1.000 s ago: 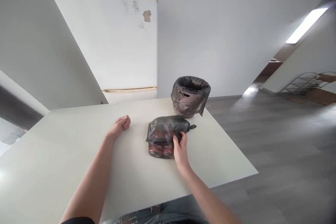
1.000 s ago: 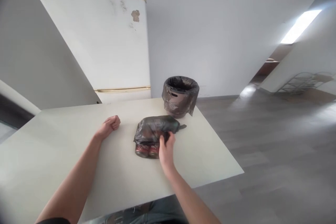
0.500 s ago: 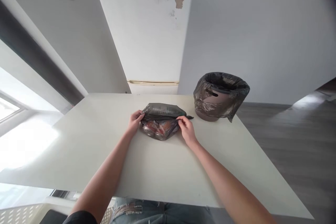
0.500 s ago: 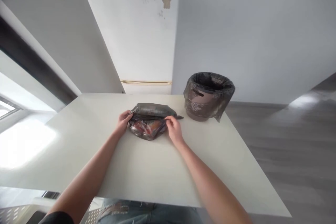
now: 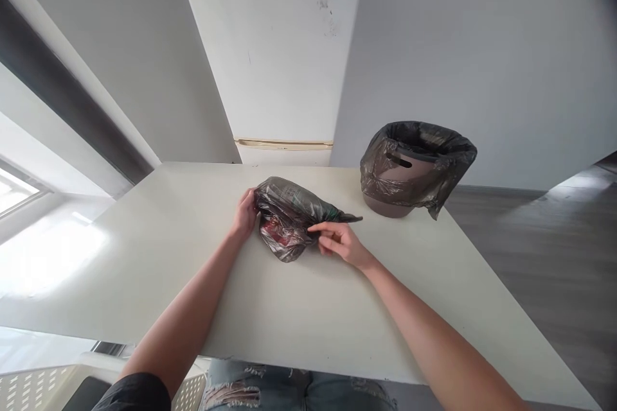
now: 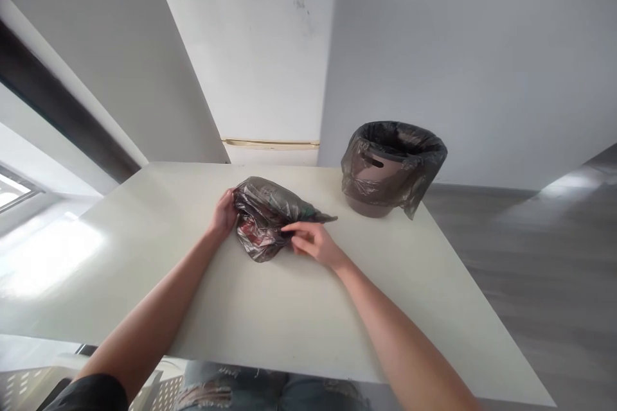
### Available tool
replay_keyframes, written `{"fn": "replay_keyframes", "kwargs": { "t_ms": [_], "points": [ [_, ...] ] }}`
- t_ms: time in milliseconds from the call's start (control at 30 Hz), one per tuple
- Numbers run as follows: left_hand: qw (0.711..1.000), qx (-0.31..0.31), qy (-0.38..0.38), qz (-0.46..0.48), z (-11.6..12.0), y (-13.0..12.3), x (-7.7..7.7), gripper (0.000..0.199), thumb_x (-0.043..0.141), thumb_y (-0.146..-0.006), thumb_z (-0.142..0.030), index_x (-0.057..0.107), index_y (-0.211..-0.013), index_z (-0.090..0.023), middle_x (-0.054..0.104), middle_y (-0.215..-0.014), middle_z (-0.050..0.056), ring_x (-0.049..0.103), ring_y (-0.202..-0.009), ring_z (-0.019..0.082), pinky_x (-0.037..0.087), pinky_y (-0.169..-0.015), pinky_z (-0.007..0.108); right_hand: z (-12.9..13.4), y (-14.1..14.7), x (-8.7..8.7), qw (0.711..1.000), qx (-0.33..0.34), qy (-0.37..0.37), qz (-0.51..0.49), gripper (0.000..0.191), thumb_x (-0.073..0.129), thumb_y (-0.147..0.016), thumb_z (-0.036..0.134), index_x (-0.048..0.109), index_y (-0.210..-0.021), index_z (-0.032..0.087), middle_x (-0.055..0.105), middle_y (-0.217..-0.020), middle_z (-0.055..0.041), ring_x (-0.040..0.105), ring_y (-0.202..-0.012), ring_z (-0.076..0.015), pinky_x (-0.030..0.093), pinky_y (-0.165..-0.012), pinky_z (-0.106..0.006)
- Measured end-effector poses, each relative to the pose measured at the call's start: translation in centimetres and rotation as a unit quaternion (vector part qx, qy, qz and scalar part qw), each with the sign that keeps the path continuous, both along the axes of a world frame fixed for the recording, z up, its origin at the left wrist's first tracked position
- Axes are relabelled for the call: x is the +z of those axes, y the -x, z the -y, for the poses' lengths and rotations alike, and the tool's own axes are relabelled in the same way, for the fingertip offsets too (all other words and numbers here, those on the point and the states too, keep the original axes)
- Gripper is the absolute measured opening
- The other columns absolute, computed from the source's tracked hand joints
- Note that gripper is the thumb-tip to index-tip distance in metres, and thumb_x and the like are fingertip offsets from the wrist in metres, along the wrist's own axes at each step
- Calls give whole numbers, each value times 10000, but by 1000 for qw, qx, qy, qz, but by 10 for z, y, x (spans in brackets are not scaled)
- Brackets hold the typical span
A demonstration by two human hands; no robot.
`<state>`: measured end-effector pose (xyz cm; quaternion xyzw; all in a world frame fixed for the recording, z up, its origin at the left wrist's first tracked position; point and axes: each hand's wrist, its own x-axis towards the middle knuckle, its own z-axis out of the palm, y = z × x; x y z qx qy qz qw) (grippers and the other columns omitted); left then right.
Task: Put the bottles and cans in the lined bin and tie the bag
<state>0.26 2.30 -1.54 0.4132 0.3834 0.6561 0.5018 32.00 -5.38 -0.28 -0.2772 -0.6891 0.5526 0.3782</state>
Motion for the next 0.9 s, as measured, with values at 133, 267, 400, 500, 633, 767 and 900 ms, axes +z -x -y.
{"fn": "replay_keyframes", "kwargs": {
  "t_ms": [133,267,400,500,633,767,900],
  "points": [
    [998,-43,-17,-40,1,-2,-2,478,826,-842,-495,661,-1226,-263,735,-1199,50,686,-1062,222,547,-883,315,-9,-2,-3,915,-377,-147,-15,180,615,-973,353,720,-993,208,593,-701,4,521,-624,-155,421,-611,-297],
    [992,-1,-20,-125,-6,1,-9,555,898,-736,-424,629,-1184,-237,759,-1123,60,698,-1077,255,539,-967,372,-25,-11,-9,844,-530,-79,-27,314,620,-806,236,583,-1117,222,647,-997,-48,578,-793,-179,487,-693,-307],
    [978,81,-43,-186,0,3,-1,426,675,-918,-516,650,-1240,-238,710,-1308,92,652,-1225,280,519,-1047,412,-29,-10,-14,933,-358,12,13,315,605,-768,240,591,-1082,232,673,-1014,-42,584,-686,-160,446,-573,-285],
    [939,117,-95,-308,16,-2,14,414,560,-1003,-507,673,-1322,-269,648,-1358,81,606,-1274,273,498,-1086,410,-28,-4,-13,965,-253,-6,63,236,660,-826,311,621,-1043,230,660,-949,-21,563,-642,-147,436,-587,-293],
    [857,31,-156,-489,27,-9,25,418,700,-915,-487,765,-1262,-263,673,-1125,78,664,-1021,256,553,-970,410,-23,-3,-8,980,-177,-37,80,267,699,-896,444,610,-1019,224,597,-775,15,525,-661,-154,418,-645,-295],
    [862,72,-159,-476,23,-9,25,266,626,-972,-356,798,-1154,-267,767,-1085,52,706,-1004,248,554,-959,408,-17,0,-8,982,-102,-84,132,406,803,-847,510,569,-1064,260,454,-651,82,406,-605,-135,339,-611,-269],
    [830,205,-245,-458,34,-11,36,214,619,-975,-299,804,-1075,-262,764,-1056,72,669,-1047,283,502,-1021,477,-14,3,-9,966,-141,-141,163,271,662,-973,507,653,-921,241,511,-660,38,413,-600,-138,339,-608,-282]
  ]
}}
